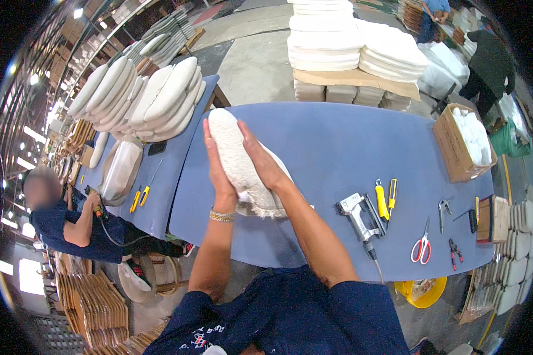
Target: The person assembles a cushion by wrapping fabric around a foam insert, securing the edges with a staple gun, and trimming excess fabric with a utility knife. The person repeats this process for multiple cushions on a workbench in a factory setting.
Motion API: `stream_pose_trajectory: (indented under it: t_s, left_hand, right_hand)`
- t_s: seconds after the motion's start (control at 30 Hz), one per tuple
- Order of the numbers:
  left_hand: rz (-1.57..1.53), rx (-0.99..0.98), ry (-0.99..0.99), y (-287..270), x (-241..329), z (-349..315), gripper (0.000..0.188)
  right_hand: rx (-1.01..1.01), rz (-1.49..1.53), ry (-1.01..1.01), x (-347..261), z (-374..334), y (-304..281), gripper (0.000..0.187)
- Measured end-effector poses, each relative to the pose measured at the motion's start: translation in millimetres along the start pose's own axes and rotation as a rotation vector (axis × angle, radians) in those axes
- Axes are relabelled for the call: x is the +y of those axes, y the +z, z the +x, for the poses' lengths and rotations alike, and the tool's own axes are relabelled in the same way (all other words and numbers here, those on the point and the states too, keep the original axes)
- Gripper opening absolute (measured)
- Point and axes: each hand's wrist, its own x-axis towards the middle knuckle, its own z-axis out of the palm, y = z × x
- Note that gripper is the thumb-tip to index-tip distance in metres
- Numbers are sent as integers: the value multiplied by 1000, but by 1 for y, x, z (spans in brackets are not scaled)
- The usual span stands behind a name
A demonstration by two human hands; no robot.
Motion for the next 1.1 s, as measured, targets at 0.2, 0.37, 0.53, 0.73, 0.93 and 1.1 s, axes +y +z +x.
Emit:
stream_pose_trajectory:
  t_s: [0.2,0.37,0.53,0.73,0.93,1.1]
  left_hand:
    - [145,33,33,-9,12,5,65]
    - [187,-4,-43,-24,47,9,61]
    - [716,-8,-88,-84,85,-14,47]
    - [891,184,-207,-169,84,-82,41]
    - [714,420,-352,-201,47,-128,40]
    - [506,521,-279,-177,72,-142,44]
  right_hand:
    - [41,-115,166,74,-26,-25,63]
    - [26,-529,363,91,-81,-63,58]
    - [138,-541,719,146,-184,-111,51]
    - [362,-576,661,171,-185,-134,46]
    - [335,-350,639,214,-100,-134,56]
    - [185,-555,778,172,-91,-115,63]
